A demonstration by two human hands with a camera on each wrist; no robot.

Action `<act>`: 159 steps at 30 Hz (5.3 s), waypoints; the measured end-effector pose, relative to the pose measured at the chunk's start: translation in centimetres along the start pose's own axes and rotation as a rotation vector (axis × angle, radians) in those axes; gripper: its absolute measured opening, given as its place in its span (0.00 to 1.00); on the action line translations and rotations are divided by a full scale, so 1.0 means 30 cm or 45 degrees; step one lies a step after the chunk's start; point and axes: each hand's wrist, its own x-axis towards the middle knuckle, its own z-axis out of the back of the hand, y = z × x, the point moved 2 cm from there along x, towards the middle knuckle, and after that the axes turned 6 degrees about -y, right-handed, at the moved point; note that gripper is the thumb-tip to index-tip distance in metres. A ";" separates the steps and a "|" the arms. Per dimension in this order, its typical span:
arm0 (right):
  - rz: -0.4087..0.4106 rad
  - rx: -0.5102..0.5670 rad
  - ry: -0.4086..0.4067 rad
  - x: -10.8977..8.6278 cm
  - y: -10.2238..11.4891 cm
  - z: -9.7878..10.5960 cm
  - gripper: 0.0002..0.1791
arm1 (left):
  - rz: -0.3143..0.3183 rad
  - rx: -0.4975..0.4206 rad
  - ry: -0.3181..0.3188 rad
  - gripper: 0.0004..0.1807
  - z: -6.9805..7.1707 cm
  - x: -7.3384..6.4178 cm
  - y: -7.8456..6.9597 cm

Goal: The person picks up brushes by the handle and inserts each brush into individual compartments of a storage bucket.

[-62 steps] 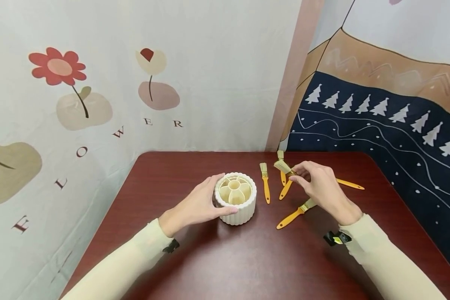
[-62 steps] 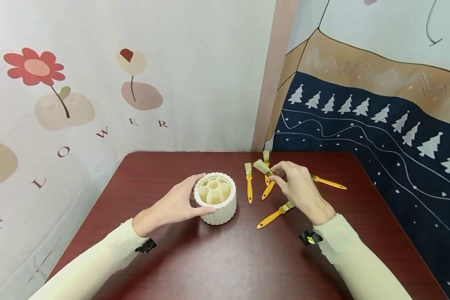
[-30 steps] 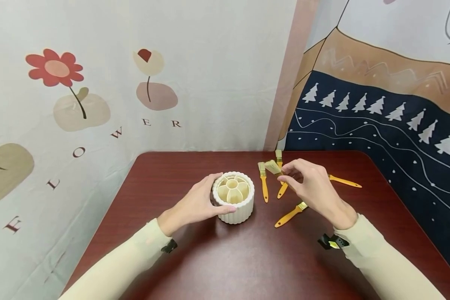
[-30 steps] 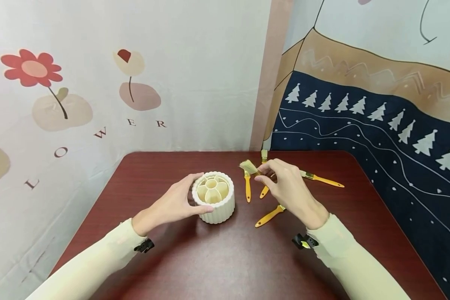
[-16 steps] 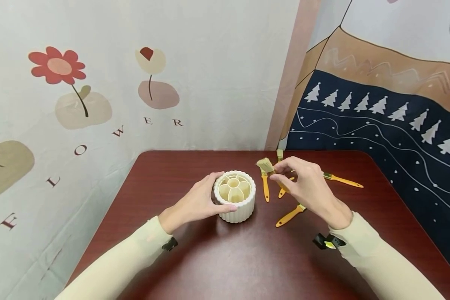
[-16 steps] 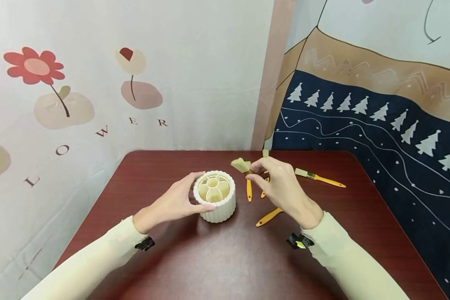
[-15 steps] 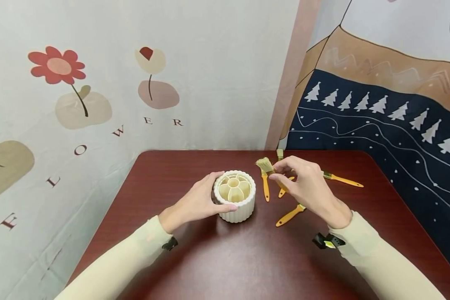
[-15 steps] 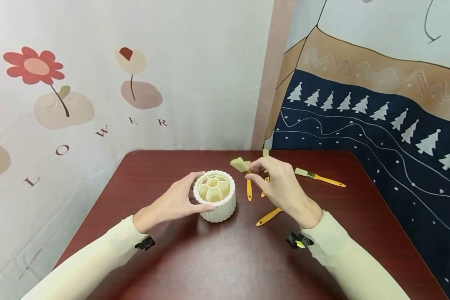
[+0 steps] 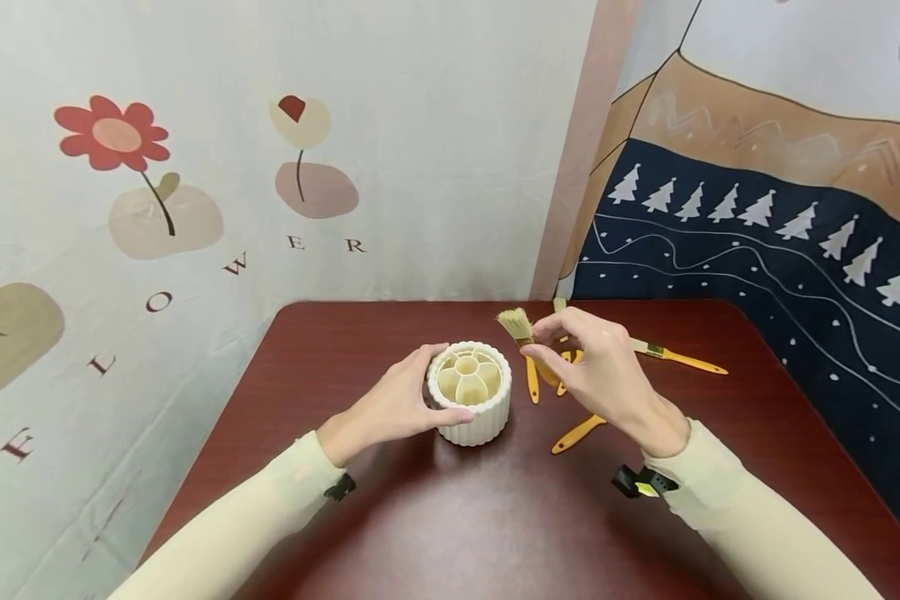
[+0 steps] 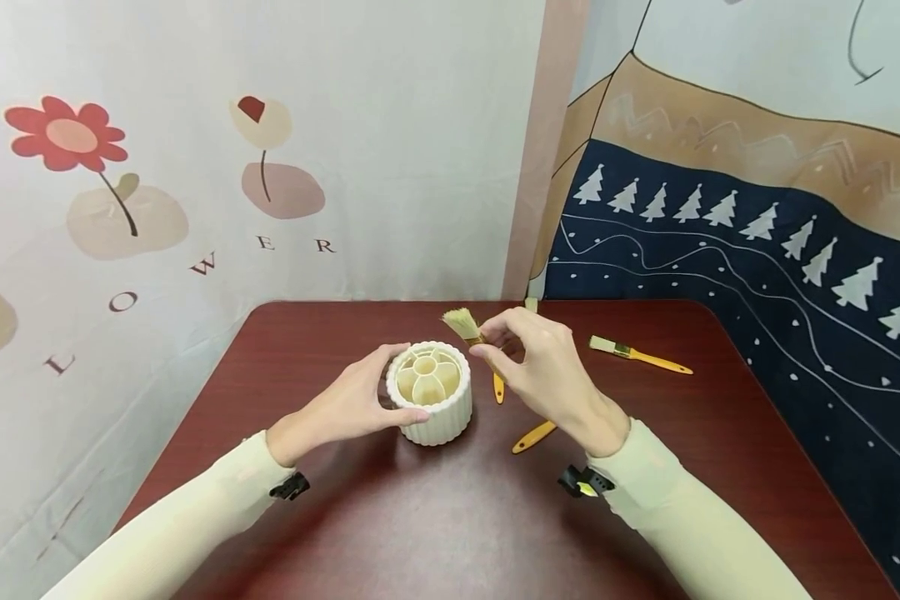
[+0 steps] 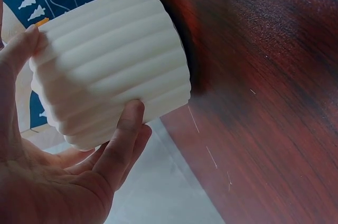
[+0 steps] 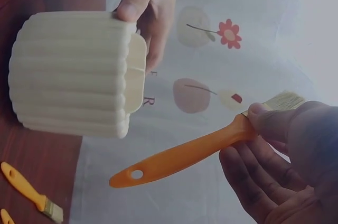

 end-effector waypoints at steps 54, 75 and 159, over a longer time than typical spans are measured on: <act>0.141 0.317 -0.066 0.057 0.135 -0.124 0.17 | 0.002 -0.018 0.026 0.61 -0.006 0.002 0.006; 0.191 0.310 0.004 0.050 0.117 -0.211 0.17 | -0.046 -0.024 0.022 0.55 0.004 0.006 0.007; 0.310 0.181 0.272 -0.088 0.022 -0.266 0.15 | 0.008 -0.147 0.021 0.64 0.000 -0.011 0.014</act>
